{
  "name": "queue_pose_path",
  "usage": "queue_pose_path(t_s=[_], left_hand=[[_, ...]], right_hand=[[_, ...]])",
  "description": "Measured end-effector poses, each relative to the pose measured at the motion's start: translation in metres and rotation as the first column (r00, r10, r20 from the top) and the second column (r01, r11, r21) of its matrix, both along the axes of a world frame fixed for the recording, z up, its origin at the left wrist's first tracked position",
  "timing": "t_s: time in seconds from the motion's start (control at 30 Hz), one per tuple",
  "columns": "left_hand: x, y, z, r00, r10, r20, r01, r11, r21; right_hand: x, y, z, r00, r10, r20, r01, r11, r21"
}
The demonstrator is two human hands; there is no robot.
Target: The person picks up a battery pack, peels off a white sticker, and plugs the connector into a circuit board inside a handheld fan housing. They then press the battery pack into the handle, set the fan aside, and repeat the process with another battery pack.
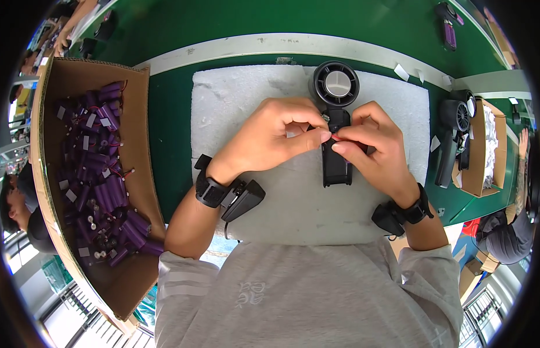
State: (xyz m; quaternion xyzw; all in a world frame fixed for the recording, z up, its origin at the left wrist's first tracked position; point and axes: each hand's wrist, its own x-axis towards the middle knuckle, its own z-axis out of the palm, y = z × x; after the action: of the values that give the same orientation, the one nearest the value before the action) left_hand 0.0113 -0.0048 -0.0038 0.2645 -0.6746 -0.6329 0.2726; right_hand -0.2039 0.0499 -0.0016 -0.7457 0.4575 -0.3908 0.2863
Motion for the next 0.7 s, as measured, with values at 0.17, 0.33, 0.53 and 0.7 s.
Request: queue_pose_path(t_s=[0.17, 0.33, 0.53, 0.7], left_hand=[[0.0005, 0.0023, 0.0037, 1.0, -0.019, 0.002, 0.019, 1.0, -0.011], [-0.0008, 0.0007, 0.0031, 1.0, -0.014, 0.004, 0.013, 1.0, 0.028], [-0.001, 0.001, -0.0013, 0.998, 0.014, -0.058, -0.009, 0.997, 0.082], [0.0001, 0.001, 0.0006, 1.0, -0.004, -0.024, 0.006, 0.993, 0.119]], right_hand=[[0.0013, 0.0025, -0.0031, 1.0, 0.008, 0.001, -0.008, 1.0, -0.01], [0.0035, 0.0019, -0.0007, 0.999, -0.023, 0.036, 0.024, 0.999, -0.025], [0.0061, 0.0015, -0.0036, 0.999, -0.028, 0.031, 0.029, 0.999, -0.034], [0.0031, 0.0022, -0.0017, 0.999, -0.018, 0.038, 0.019, 1.0, -0.009]])
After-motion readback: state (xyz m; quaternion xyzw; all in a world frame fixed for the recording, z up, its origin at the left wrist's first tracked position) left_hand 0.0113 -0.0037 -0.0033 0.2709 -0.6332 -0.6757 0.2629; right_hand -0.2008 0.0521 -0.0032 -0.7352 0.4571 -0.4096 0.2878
